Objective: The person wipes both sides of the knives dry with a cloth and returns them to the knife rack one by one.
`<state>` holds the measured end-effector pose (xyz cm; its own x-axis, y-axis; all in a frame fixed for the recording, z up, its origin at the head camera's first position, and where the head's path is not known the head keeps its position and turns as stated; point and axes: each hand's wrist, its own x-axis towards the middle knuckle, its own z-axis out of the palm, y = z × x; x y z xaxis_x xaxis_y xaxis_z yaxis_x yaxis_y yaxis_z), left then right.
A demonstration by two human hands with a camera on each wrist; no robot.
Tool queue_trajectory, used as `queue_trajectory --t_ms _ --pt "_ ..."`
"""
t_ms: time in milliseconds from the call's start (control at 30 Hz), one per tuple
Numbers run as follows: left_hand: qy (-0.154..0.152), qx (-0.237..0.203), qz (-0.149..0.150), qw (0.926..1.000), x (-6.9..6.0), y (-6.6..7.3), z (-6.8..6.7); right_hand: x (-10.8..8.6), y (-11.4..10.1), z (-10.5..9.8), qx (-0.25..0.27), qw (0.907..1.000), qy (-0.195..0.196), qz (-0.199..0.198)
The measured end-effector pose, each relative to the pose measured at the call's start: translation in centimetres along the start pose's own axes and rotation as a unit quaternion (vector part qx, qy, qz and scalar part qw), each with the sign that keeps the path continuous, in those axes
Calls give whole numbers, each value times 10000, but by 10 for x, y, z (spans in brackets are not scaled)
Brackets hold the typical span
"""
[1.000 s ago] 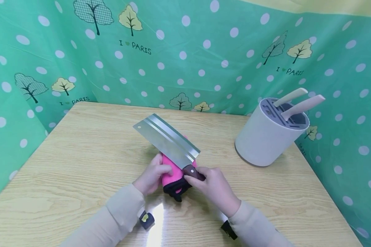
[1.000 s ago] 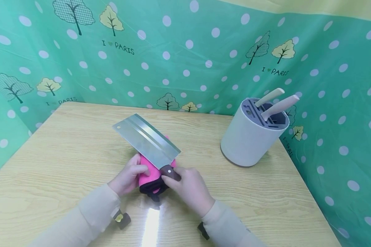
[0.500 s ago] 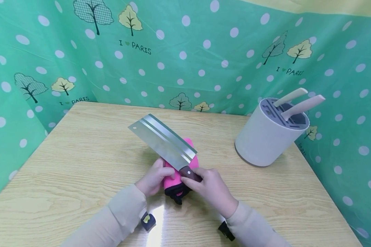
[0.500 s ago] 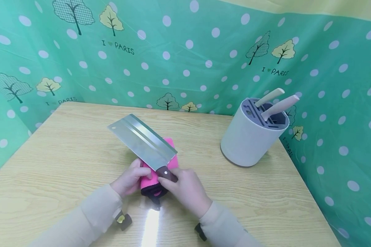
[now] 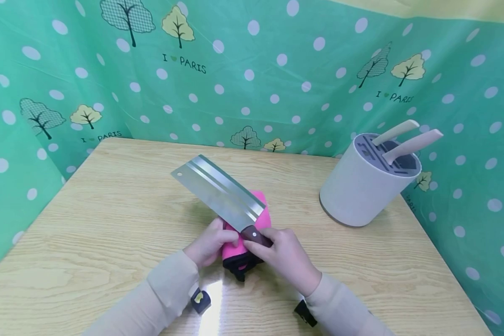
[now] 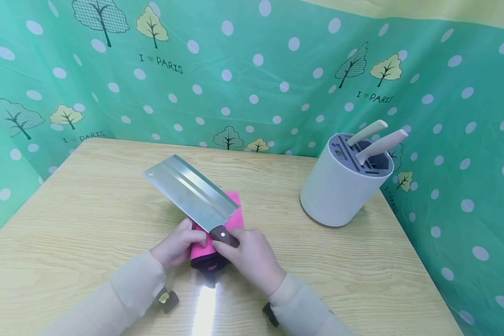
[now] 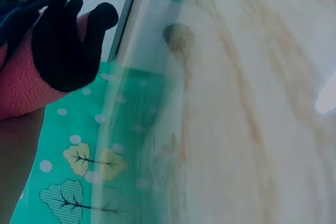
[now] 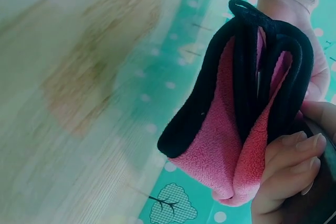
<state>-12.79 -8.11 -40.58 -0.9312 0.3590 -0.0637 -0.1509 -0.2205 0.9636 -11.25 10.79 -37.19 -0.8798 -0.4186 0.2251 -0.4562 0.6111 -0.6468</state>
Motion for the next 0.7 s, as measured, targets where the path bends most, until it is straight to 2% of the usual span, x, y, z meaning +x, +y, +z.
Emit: queue_trajectory --t_ms 400,700 --pt "395 -260 -21 9989 0 5 -1 -3 3 -3 -381 9992 78 19" --pt "635 -446 -14 9970 1 6 -6 -7 8 -5 -428 9990 15 113"
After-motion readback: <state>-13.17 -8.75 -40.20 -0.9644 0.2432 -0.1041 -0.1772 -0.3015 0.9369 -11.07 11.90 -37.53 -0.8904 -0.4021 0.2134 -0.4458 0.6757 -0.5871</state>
